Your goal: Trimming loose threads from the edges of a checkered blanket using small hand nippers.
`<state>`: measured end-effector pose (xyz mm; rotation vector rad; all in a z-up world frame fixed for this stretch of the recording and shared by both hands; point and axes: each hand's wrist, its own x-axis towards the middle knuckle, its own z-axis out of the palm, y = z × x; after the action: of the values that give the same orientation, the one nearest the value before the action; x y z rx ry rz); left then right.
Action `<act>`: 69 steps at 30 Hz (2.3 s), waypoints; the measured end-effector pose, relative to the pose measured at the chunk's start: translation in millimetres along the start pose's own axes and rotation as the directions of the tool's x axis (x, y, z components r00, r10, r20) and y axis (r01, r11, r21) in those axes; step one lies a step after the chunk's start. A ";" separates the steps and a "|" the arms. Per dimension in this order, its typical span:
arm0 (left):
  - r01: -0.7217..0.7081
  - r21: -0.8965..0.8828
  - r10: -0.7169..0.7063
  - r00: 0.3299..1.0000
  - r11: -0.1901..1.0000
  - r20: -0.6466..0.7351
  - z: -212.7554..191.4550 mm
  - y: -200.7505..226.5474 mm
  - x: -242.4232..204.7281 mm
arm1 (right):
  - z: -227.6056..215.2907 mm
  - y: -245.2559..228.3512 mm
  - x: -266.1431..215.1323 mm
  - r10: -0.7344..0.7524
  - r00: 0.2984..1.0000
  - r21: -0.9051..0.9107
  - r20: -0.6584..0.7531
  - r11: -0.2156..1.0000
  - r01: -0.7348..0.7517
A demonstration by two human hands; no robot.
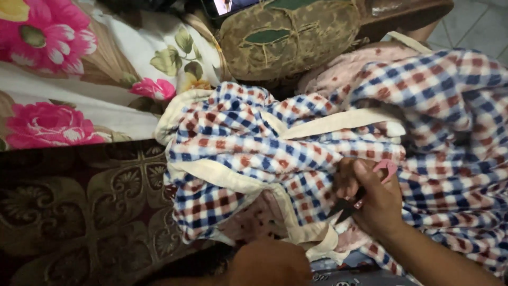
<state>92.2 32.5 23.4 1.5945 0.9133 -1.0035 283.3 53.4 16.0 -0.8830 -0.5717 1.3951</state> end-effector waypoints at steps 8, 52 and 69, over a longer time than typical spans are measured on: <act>-0.868 -0.373 0.642 0.494 0.327 -0.587 -47.0 14.5 -79.4 | 9.8 -6.7 2.1 -0.022 0.999 -0.003 0.049 1.000 0.022; -0.618 -0.609 0.549 0.768 0.497 -0.331 -61.1 -18.1 -9.4 | 18.3 17.6 -2.9 -0.194 0.981 -0.085 0.019 0.977 0.195; -0.688 -0.672 0.676 0.634 0.273 -0.375 -53.2 -28.9 13.6 | 11.4 11.3 2.1 -0.010 0.990 -0.395 0.143 0.916 0.066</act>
<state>79.8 91.6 9.1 1.0046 0.4195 0.1013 267.8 57.1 13.1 -1.0968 -1.0005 1.3316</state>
